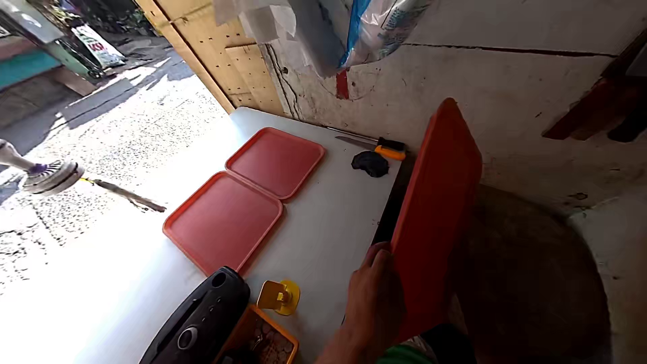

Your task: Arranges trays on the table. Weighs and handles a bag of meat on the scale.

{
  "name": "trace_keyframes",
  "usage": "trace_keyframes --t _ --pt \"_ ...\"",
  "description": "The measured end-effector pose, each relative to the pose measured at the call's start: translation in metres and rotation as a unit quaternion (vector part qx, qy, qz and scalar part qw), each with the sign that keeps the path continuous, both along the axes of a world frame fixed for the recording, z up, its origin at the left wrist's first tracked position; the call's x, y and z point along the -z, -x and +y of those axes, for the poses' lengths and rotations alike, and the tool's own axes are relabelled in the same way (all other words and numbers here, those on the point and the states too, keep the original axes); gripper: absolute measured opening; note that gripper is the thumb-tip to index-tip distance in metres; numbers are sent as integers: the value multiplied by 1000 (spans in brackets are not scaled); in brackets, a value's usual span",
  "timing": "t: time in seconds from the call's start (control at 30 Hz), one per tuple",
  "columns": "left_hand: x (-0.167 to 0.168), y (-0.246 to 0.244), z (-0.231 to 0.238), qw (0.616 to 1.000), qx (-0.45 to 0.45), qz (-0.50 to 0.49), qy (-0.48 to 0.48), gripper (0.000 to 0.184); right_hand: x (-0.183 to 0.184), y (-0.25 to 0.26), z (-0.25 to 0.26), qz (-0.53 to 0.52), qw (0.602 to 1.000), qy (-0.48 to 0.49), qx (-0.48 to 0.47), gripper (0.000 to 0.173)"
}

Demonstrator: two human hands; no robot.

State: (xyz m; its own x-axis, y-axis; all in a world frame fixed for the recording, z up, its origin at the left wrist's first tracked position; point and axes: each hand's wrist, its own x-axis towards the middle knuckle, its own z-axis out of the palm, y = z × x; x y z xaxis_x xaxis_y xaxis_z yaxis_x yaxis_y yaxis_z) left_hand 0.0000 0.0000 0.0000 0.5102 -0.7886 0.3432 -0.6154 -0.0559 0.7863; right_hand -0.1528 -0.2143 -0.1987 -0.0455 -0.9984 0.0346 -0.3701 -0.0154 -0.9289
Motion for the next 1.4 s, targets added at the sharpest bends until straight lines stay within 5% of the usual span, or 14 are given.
trace_keyframes --t 0.1,0.17,0.27,0.37,0.53,0.63,0.77,0.9,1.0,1.07,1.17,1.3,1.33,1.4 --pt "2 -34 27 992 -57 83 72 8 -21 7 34 -88 951 -219 -197 61" --pt "-1 -63 51 976 -110 165 93 10 -33 -15 42 -89 903 -237 -348 49" --pt "-7 -118 99 931 -216 288 69 11 -63 -96 44 -62 891 -230 -387 32" --pt "5 -151 161 886 -379 247 104 24 -73 -199 48 -85 846 -185 -493 35" --pt "28 -108 225 747 -639 120 138 28 -88 -420 118 -35 755 -175 -631 56" --pt "40 -64 222 724 -668 144 91 21 -97 -530 194 39 710 -197 -675 49" --pt "48 -51 206 728 -662 174 40 17 -62 -607 309 48 655 -178 -733 58" --pt "58 -96 202 741 -654 150 4 17 -23 -621 391 82 599 -171 -778 64" --pt "62 -156 208 755 -642 69 -112 17 -11 -612 398 175 533 -155 -813 51" --pt "70 -205 220 763 -616 50 -191 19 -6 -602 375 207 484 -114 -842 37" --pt "83 -300 232 771 -554 144 -281 28 -4 -571 300 195 442 37 -875 40" --pt "125 -390 230 689 -525 254 -431 46 42 -498 212 175 303 262 -899 45" --pt "140 -401 232 659 -527 279 -458 54 61 -486 200 137 312 345 -875 45" --pt "168 -411 233 603 -545 312 -492 62 87 -482 193 67 395 440 -804 38"
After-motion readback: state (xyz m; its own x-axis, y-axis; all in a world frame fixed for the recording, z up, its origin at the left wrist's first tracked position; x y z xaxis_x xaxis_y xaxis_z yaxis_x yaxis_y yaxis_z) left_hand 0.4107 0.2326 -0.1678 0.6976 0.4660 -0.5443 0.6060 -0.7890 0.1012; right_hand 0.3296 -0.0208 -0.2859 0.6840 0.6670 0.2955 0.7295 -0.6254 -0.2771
